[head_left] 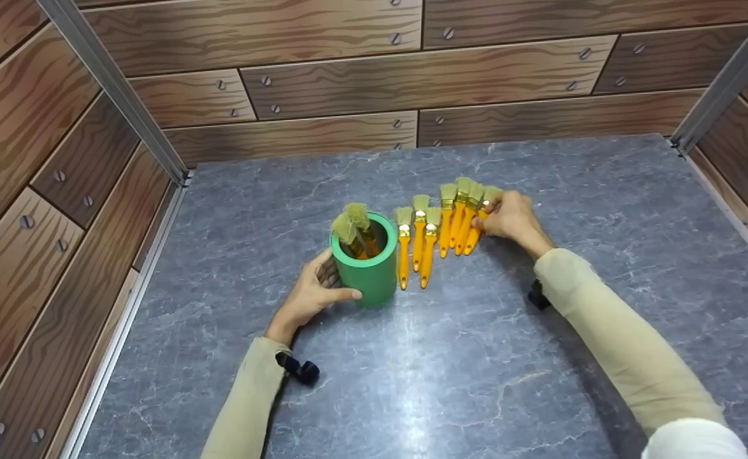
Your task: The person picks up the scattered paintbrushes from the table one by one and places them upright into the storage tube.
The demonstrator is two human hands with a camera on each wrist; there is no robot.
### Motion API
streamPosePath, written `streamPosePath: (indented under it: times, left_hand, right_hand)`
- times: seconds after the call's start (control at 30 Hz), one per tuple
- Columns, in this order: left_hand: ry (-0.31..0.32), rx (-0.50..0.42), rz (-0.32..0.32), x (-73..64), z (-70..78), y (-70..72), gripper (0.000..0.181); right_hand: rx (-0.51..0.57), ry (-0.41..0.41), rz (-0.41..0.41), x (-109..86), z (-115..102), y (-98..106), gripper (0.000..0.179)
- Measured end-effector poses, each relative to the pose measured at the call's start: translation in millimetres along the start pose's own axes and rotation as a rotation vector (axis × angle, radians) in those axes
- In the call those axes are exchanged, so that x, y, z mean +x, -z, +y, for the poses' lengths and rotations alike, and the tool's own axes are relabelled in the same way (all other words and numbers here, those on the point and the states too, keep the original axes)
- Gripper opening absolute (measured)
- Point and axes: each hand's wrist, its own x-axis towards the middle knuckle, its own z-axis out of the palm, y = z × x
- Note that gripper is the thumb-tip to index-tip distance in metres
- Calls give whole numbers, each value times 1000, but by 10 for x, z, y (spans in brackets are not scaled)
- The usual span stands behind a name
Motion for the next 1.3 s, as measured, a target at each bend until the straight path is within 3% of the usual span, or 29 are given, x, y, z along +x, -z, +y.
streamPosePath:
  times: [0.43,1.03,1.3]
  left_hand:
    - [-10,1,4,2,-18,11,100]
    - [28,0,20,-5,4,16,101]
    - [23,1,14,-2,0,4,99]
  right_hand:
    - [90,-131,-49,22,-36,67,37]
    - [-106,-97,-67,46,-46,127,34]
    - [-133,-139,-88,65,-40,152,48]
